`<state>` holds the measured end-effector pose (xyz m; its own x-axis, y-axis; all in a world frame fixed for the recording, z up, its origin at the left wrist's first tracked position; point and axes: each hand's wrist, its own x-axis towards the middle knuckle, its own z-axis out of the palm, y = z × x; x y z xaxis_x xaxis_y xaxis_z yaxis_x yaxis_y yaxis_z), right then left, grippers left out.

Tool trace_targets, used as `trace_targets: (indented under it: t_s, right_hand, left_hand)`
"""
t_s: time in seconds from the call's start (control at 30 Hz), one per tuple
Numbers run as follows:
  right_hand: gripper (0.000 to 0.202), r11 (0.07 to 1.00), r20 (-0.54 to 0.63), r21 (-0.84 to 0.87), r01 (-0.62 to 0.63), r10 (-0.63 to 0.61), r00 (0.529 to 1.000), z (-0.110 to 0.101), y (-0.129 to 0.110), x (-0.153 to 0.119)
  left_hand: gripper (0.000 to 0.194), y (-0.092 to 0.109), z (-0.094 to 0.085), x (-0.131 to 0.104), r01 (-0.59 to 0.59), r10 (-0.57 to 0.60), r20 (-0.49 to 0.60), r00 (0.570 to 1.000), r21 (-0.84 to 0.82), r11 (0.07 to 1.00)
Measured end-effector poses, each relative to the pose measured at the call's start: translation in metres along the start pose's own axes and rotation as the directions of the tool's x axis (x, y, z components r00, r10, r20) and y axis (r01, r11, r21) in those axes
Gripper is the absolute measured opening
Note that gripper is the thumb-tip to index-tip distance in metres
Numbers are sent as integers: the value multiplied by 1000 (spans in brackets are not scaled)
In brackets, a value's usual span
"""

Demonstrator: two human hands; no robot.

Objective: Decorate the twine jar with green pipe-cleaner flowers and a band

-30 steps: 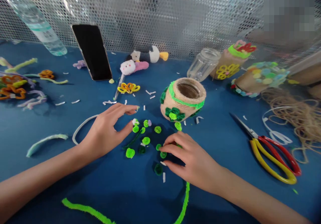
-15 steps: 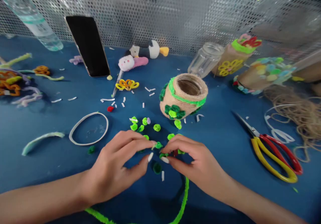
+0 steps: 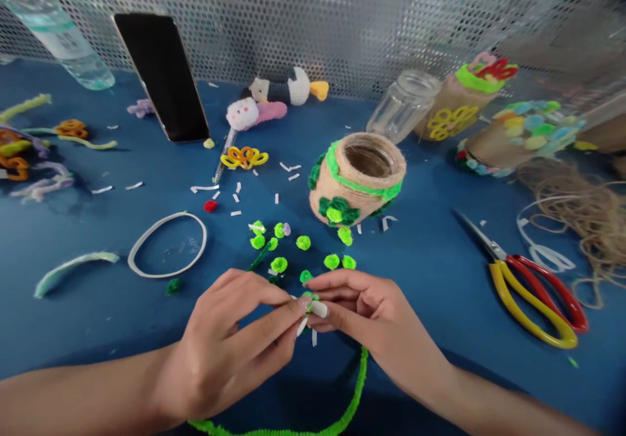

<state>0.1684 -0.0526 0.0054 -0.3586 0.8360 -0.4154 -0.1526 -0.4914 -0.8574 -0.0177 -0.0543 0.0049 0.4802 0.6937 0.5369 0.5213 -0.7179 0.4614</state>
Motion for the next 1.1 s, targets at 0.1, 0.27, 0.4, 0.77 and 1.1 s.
trace_targets:
  t_s: [0.1, 0.27, 0.4, 0.77, 1.1]
  right_hand:
    - [21, 1000, -6, -4, -19, 19, 1000, 0, -1, -1]
    - [27, 997, -8, 40, -61, 62, 998, 1, -2, -2]
    - [30, 999, -14, 32, -9, 9, 1000, 2, -2, -1]
    - [24, 920, -12, -348, 182, -198, 980, 2, 7, -9]
    - [29, 864, 80, -422, 274, -265, 961, 2, 14, -9]
  left_hand:
    - [18, -1, 3, -2, -6, 6, -7, 1000, 8, 1000]
    - [18, -2, 7, -6, 30, -30, -7, 1000, 20, 999]
    - [18, -2, 9, -6, 46, -46, -11, 999, 23, 999]
    - [16, -5, 12, -10, 49, -49, 29, 998, -7, 999]
    - [13, -6, 9, -8, -69, 63, 118, 991, 48, 996]
